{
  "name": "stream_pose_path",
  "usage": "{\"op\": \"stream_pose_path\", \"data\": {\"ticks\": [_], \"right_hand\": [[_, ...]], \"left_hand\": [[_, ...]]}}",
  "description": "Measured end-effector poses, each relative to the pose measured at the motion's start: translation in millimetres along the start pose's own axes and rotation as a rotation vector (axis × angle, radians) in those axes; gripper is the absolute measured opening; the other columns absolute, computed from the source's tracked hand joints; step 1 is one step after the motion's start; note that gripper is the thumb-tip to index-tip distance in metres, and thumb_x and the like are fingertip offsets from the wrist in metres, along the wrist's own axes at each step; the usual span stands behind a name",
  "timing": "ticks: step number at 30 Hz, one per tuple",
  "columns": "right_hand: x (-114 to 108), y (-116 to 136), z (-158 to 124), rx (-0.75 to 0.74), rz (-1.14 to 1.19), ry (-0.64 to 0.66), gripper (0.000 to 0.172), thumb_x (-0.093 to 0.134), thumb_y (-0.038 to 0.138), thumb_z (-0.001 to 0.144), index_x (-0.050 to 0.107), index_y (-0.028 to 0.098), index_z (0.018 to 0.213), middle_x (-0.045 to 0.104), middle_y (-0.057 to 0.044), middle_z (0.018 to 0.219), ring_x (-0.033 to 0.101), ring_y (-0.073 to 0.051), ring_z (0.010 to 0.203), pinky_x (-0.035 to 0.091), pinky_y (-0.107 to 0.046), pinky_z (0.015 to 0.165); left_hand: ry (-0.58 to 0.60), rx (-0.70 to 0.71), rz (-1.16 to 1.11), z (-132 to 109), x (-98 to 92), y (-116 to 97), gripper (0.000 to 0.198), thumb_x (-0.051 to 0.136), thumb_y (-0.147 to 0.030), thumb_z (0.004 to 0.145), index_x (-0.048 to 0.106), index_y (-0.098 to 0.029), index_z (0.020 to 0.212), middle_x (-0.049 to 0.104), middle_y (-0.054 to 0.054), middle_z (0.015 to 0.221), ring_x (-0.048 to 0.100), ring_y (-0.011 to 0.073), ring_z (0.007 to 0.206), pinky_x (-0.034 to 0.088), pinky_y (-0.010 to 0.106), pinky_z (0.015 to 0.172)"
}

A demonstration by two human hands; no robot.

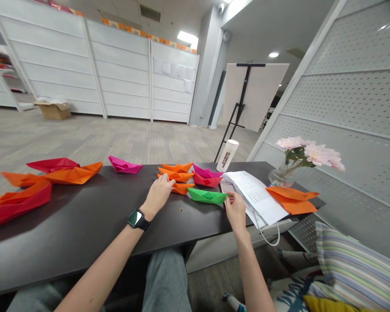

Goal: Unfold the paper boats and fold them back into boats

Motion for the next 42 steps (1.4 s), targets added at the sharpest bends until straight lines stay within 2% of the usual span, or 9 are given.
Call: {"op": "stream_pose_path", "data": {"ticks": [3,8,17,26,34,39,42], "right_hand": [[6,0,1,0.009,-0.035,-0.016,0.028,0.048,0.030,0.085,0.066,0.013,0.096,0.067,-0.016,0.093,0.064,-0.025,0.072,0.051,-0.042,0.074],[9,-6,5,0.011,-0.090,-0.048,0.030,0.046,0.030,0.085,0.066,0.011,0.096,0.067,-0.017,0.090,0.062,-0.027,0.077,0.049,-0.041,0.076],[17,-12,12,-0.017,-0.139,-0.083,0.028,0.045,0.028,0.085,0.065,0.013,0.097,0.064,-0.015,0.091,0.060,-0.027,0.079,0.049,-0.042,0.079],[15,-3,9,-0.138,-0.139,-0.038,0.029,0.051,0.028,0.085,0.063,0.016,0.108,0.055,-0.015,0.106,0.057,-0.030,0.100,0.046,-0.047,0.094],[16,-1,11,-0.169,-0.124,-0.032,0.027,0.046,0.026,0.087,0.063,0.016,0.105,0.054,-0.014,0.103,0.058,-0.028,0.097,0.049,-0.046,0.091],[9,10,10,-0.177,-0.148,-0.099,0.027,0.048,0.026,0.087,0.064,0.015,0.106,0.055,-0.016,0.109,0.055,-0.030,0.107,0.045,-0.049,0.098],[0,30,7,-0.212,-0.126,-0.112,0.027,0.048,0.026,0.088,0.065,0.016,0.107,0.055,-0.015,0.112,0.055,-0.029,0.110,0.045,-0.047,0.100]], "left_hand": [[0.001,0.035,0.025,-1,-0.3,1,0.013,0.056,-0.019,0.094,0.062,-0.018,0.105,0.056,0.009,0.100,0.057,0.0234,0.090,0.047,0.035,0.080],[0.008,0.054,0.053,-4,1.4,8,0.015,0.050,-0.011,0.094,0.063,-0.016,0.092,0.057,0.009,0.096,0.057,0.0237,0.089,0.046,0.034,0.077],[0.008,0.054,0.034,-8,2.3,22,0.021,0.046,-0.006,0.094,0.062,-0.019,0.095,0.057,0.008,0.098,0.057,0.0216,0.087,0.045,0.032,0.074],[0.023,0.047,0.019,-10,6.6,24,0.012,0.051,-0.017,0.096,0.063,-0.019,0.096,0.056,0.007,0.096,0.057,0.0211,0.084,0.046,0.033,0.076],[0.023,0.035,0.001,-12,6.1,21,0.012,0.050,-0.017,0.097,0.062,-0.018,0.094,0.056,0.007,0.096,0.057,0.0201,0.084,0.045,0.032,0.075],[0.026,0.055,-0.042,-12,6.7,24,0.009,0.054,-0.019,0.095,0.061,-0.018,0.101,0.057,0.007,0.097,0.058,0.0212,0.087,0.046,0.033,0.078],[0.018,0.055,-0.073,-11,6.4,23,0.011,0.055,-0.022,0.095,0.060,-0.018,0.104,0.057,0.008,0.099,0.059,0.0224,0.088,0.047,0.035,0.079]]}}
Point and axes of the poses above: each hand's wrist, its own z-axis towards the middle knuckle, its own x-axis out of the palm, y = z × x, the point moved 1 cm from there along z, towards the middle knuckle
